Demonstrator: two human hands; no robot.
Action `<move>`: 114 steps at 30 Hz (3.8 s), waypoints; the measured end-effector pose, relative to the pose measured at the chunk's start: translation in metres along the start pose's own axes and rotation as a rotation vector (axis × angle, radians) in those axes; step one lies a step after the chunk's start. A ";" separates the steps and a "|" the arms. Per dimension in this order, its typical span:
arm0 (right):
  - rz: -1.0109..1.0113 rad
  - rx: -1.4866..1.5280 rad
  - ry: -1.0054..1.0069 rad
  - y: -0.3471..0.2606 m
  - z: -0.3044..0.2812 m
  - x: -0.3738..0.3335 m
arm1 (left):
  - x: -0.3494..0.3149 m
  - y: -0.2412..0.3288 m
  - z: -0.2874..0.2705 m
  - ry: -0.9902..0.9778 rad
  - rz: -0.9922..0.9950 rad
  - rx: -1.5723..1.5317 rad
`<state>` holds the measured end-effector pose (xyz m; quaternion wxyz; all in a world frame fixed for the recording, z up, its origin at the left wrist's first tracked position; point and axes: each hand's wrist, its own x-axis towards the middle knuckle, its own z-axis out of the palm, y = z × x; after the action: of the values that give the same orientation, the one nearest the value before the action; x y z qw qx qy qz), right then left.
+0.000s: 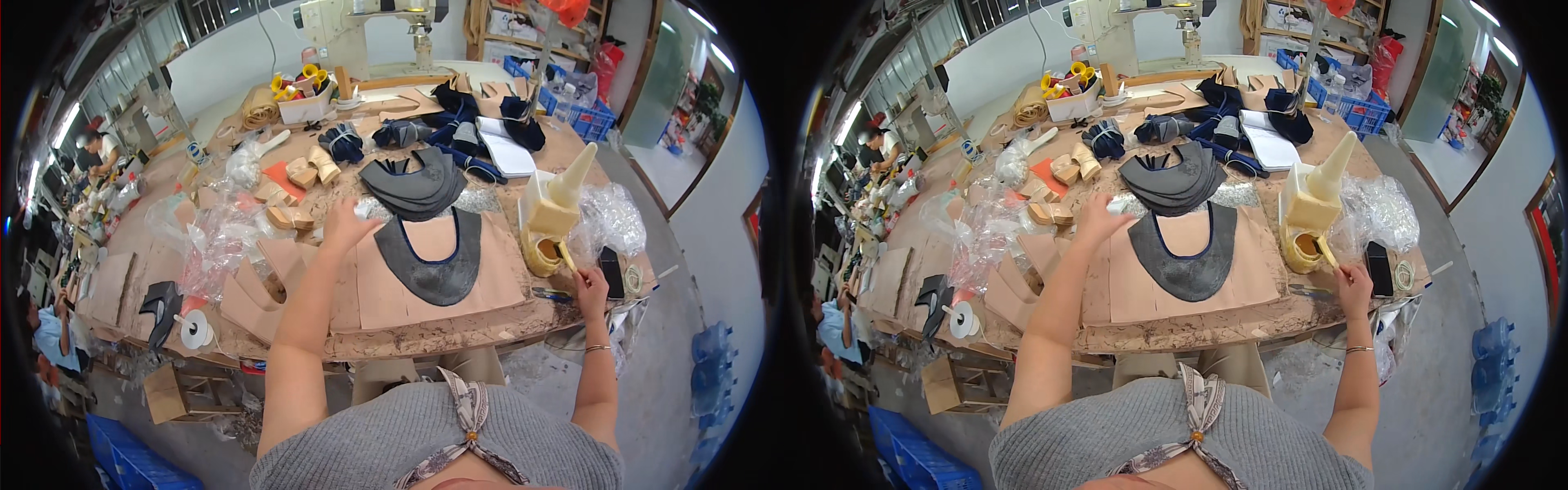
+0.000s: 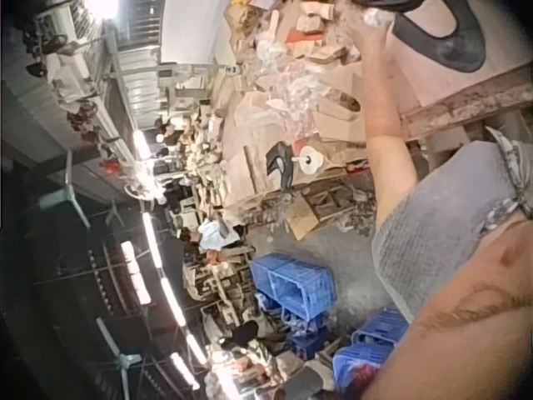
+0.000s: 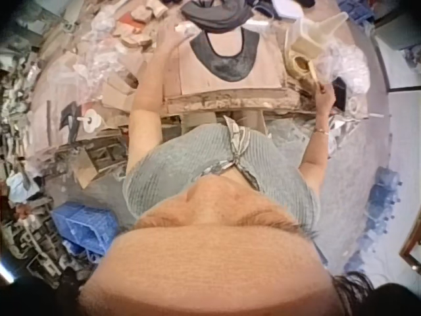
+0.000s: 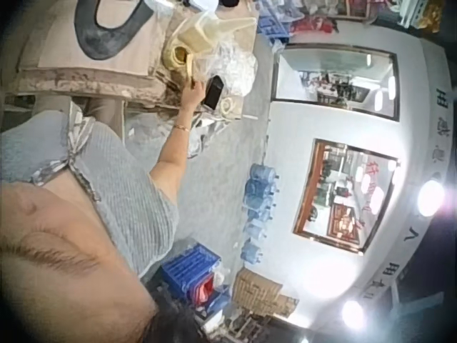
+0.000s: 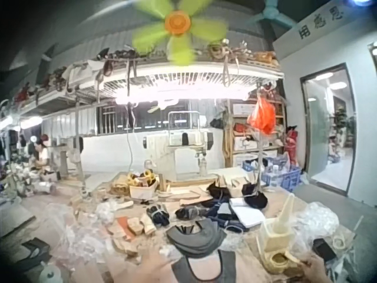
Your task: The person assembles shoe components by hand, placing white foam inserts into dark grey U-shaped pieces and smoothing them with a yellow tool. They then place black strips onto beige leather pieces and press them down. The person handles multiple units of these parts, stacking them on the table.
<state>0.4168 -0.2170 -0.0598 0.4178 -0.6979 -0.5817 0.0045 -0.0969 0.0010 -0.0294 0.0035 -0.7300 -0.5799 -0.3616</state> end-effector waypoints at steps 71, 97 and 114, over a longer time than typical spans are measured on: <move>0.425 1.498 -0.647 -0.215 0.097 0.081 | -0.109 -0.046 -0.143 0.126 0.032 0.485; 0.154 0.606 -0.915 -0.180 0.106 0.059 | -0.093 0.111 -0.024 -0.316 -0.183 -0.622; -0.001 0.299 -0.719 -0.173 0.125 0.046 | -0.110 0.114 -0.005 -0.124 0.143 -0.272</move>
<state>0.2305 -0.1116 -0.0178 0.2846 -0.5829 -0.6841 0.3336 -0.0098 -0.1312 -0.0368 -0.1053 -0.7841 -0.4711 -0.3900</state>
